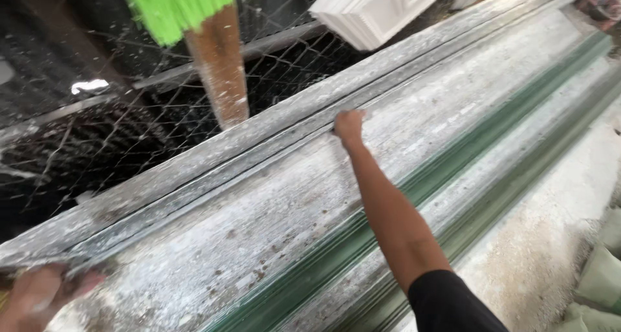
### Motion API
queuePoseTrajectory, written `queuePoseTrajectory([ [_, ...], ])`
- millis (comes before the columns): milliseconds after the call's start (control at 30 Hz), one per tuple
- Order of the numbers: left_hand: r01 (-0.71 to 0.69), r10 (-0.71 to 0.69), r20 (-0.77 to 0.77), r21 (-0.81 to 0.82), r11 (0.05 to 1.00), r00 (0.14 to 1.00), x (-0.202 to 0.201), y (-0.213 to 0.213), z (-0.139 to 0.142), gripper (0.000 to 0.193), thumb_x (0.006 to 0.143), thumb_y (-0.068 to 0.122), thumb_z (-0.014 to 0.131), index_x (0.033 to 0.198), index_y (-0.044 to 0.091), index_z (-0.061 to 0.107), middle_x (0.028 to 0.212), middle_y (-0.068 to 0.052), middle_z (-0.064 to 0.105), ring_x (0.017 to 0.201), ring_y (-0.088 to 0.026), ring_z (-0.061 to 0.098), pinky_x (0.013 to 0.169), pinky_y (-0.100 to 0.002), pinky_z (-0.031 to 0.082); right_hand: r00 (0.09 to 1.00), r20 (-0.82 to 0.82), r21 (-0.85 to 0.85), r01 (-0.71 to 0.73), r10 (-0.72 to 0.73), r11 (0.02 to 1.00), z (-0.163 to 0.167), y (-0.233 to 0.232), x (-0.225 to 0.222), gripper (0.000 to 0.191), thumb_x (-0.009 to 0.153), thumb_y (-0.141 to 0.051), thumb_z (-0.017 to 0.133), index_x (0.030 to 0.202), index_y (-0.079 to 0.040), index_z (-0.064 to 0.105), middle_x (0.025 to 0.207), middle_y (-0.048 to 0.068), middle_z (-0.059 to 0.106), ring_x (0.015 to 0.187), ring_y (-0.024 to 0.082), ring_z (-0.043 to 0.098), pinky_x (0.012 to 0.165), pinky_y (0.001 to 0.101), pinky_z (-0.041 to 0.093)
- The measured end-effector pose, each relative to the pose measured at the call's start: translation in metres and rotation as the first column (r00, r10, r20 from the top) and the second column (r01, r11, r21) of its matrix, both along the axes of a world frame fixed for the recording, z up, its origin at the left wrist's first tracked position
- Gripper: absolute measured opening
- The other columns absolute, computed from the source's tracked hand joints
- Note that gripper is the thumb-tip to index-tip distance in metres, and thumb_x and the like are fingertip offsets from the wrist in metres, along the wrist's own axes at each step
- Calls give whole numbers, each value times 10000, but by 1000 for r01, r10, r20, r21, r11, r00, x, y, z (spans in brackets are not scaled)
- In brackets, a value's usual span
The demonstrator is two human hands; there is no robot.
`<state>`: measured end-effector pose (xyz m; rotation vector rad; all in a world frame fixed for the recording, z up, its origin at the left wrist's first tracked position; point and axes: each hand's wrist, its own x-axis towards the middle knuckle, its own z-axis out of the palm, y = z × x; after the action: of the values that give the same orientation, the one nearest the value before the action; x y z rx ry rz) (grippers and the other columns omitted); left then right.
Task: The person brushes white dust off long decorative plaster cornice moldings laid on a workbench, using a green hand brush and wiping sections by hand. They then mix plaster paste in a large bowl, adding powder and kneading the mixture with their hands.
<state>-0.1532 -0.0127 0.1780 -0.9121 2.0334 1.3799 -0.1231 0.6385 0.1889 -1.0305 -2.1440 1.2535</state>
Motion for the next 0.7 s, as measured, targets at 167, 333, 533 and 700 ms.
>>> queuePoseTrajectory([
  [167,-140,214,-135,417,898,968,16,0,-10,626,1154,292,335,1568,-156,193,1322,-415,516,1129,-495,635,989,-514,559,1000,14,-145,4,-2,989,-5,-2,-17,438,974,-224,503,1108,190,448,1273,285,450,922,363,712,533,397,628],
  [333,-284,382,-176,413,865,907,46,-1,-21,777,1086,567,270,1598,62,-24,1327,-386,489,1139,-472,621,996,-519,519,999,19,-517,35,-29,855,-24,6,11,814,998,-452,473,1570,-163,-30,1494,173,432,1035,342,693,694,409,612],
  [533,174,-391,-348,-516,839,852,203,6,-97,590,1111,472,430,1437,-8,534,1238,-290,635,1075,-388,649,985,-503,517,987,-2,-163,-160,162,974,-96,27,188,648,1094,-460,438,1608,-86,314,1459,241,490,1195,390,574,962,446,509],
  [700,131,-462,-238,-762,634,854,323,17,-176,531,1065,408,549,1148,-103,668,943,-241,699,898,-395,654,831,-549,516,979,200,315,-20,-46,949,-141,7,340,511,1108,-325,537,1481,20,482,1286,239,622,1162,319,610,993,436,504],
])
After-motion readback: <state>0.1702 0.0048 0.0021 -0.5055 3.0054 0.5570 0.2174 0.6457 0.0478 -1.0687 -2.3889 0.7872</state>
